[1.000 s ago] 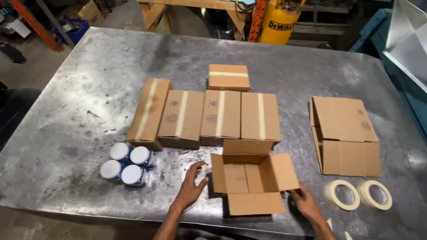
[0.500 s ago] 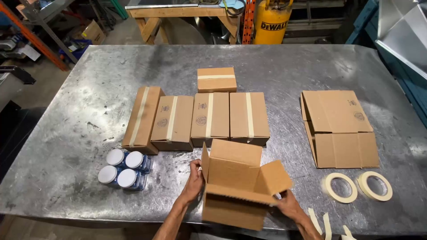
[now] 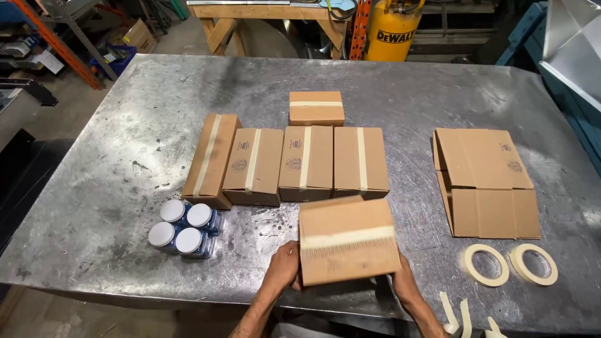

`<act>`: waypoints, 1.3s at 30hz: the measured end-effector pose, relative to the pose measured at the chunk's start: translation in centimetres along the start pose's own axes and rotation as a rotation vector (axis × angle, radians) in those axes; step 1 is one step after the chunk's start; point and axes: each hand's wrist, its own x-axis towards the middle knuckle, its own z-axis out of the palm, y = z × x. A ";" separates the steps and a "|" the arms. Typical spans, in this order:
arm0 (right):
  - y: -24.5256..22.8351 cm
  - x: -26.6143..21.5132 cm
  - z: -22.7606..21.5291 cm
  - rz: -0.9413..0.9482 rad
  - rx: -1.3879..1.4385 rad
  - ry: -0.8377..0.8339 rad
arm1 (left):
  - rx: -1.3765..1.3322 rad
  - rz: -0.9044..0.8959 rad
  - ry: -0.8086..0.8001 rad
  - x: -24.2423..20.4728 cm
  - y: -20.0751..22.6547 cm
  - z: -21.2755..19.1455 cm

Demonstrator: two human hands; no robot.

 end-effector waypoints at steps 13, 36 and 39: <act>-5.9 -2.7 1.3 0.386 0.147 -0.051 | -0.043 0.226 0.026 3.6 -3.7 1.1; -6.8 -1.7 0.1 0.382 -0.050 0.126 | -0.030 0.246 0.104 5.3 -4.5 7.9; -4.4 -0.7 -1.1 0.352 0.062 0.127 | -0.050 0.269 0.093 5.4 -4.2 7.6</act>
